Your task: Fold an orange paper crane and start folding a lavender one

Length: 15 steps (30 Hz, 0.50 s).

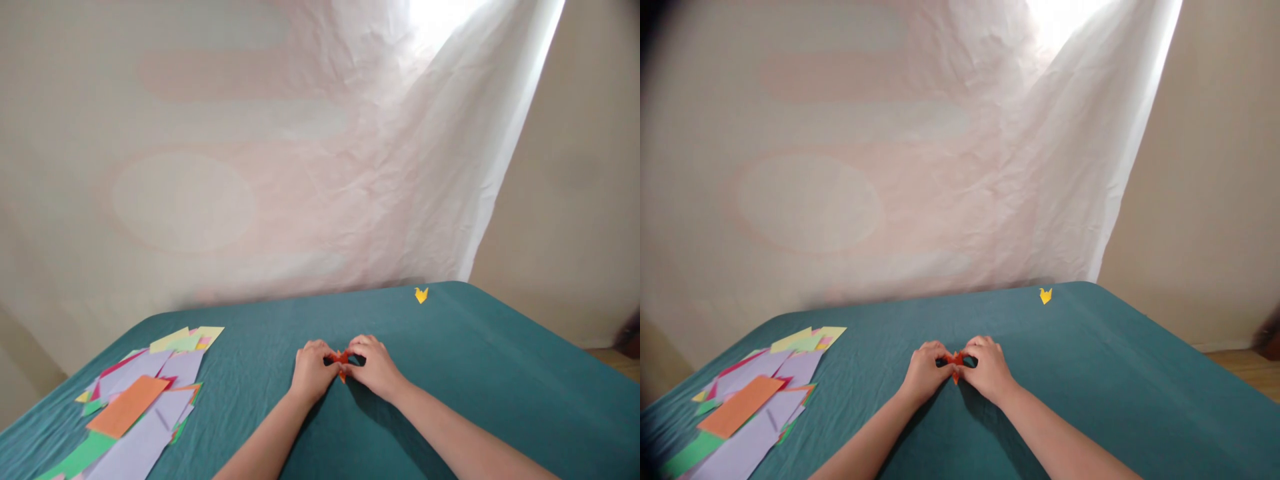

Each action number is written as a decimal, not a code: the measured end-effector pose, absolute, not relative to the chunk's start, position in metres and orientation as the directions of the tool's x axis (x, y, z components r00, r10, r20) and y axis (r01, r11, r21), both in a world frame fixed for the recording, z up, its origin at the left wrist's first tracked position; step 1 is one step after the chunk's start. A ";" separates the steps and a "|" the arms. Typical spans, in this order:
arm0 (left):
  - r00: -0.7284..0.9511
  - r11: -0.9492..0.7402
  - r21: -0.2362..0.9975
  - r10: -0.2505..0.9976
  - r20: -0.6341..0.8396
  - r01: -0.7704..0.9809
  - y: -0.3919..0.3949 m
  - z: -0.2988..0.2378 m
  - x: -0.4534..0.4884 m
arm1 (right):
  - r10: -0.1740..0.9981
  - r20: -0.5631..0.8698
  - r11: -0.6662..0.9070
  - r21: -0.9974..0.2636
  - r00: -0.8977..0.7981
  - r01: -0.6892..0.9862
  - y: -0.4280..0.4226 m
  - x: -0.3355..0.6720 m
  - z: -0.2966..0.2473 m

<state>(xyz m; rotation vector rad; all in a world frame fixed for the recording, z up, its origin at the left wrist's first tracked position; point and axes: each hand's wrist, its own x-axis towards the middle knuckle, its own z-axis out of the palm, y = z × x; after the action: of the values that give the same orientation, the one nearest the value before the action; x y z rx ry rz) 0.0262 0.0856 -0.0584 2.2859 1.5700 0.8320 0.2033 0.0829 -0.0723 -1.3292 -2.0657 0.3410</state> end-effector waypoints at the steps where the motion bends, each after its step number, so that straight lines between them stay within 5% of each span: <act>1: 0.261 -0.393 0.497 0.913 0.314 0.774 0.086 -0.058 0.026 | 0.884 0.384 0.448 -0.534 -0.267 0.717 0.083 0.203 -0.073; 15: 0.274 -0.399 0.488 0.911 0.308 0.776 0.090 -0.061 0.022 | 0.875 0.367 0.474 -0.515 -0.316 0.714 0.084 0.205 -0.070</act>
<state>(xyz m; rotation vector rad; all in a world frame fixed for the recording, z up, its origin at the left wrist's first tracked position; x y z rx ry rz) 0.0216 0.0896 -0.0612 2.3039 1.5613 0.8106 0.2049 0.0838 -0.0704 -1.3108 -2.1158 0.3427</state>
